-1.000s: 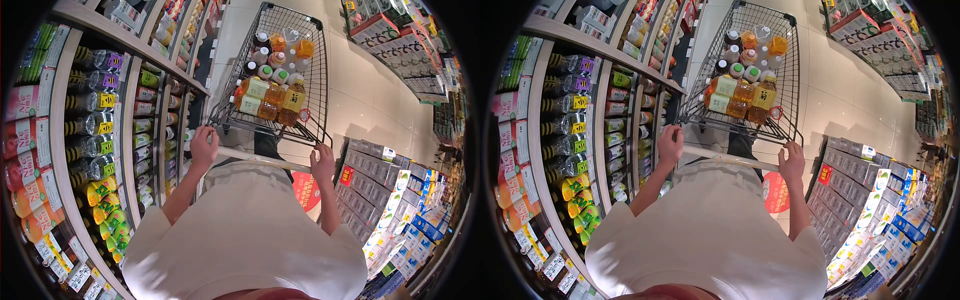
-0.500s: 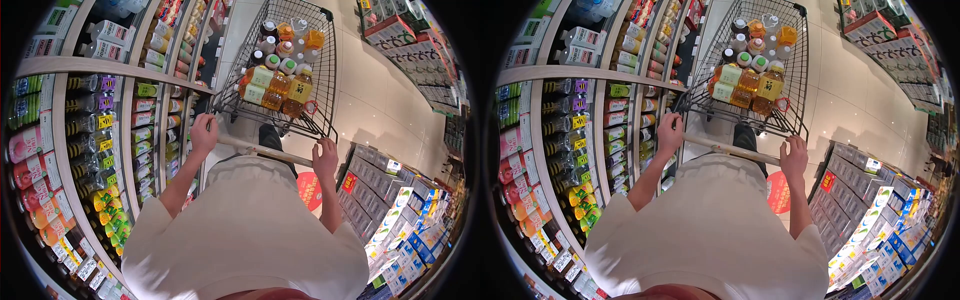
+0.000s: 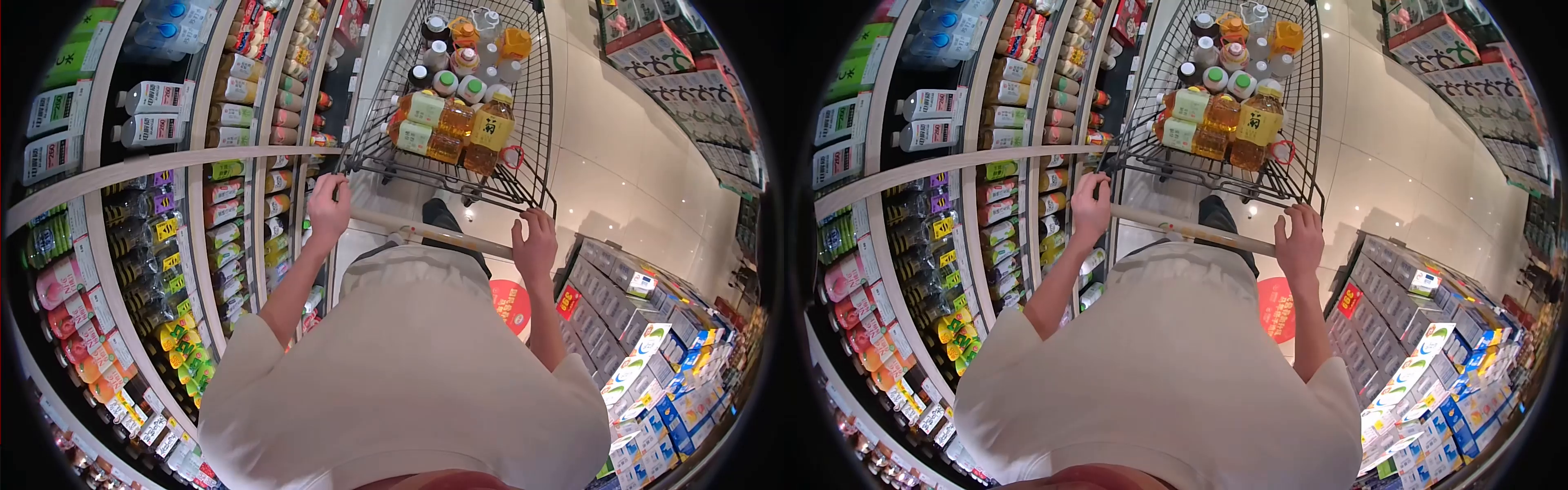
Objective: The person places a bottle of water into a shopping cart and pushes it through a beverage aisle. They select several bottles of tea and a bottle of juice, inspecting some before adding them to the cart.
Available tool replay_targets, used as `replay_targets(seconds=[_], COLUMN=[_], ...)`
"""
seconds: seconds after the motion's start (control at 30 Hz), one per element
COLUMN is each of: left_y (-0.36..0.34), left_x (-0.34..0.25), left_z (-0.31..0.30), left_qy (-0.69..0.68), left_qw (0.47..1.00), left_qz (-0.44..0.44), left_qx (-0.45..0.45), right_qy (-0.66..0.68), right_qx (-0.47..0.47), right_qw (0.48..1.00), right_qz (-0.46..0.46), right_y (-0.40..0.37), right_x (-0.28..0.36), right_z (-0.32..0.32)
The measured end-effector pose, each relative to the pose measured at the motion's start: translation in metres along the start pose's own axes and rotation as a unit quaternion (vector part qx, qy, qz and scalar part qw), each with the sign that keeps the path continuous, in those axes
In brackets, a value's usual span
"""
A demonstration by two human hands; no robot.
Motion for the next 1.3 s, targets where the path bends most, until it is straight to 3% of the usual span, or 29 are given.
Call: replay_targets(seconds=[0.57, 1.3], left_y=[0.069, 0.177], left_x=[-0.017, -0.015], left_z=[0.046, 0.091], left_qy=[0.009, -0.027], left_qw=[1.0, 0.999], left_qz=[-0.019, -0.023], left_qx=[-0.002, -0.015], right_qy=[-0.003, -0.01], right_qx=[0.014, 0.025], right_qw=[1.0, 0.999], right_qz=[-0.026, 0.021], right_y=[0.088, 0.192], right_x=[-0.03, -0.046], right_z=[-0.01, -0.006])
Point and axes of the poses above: each hand's wrist, its own y-axis towards the middle knuckle, its own z-axis out of the palm, x = y × z, the point moved 7 cm from there along y, towards the middle knuckle, and after that the axes turned 4 degrees about z, right-handed, at the moved point
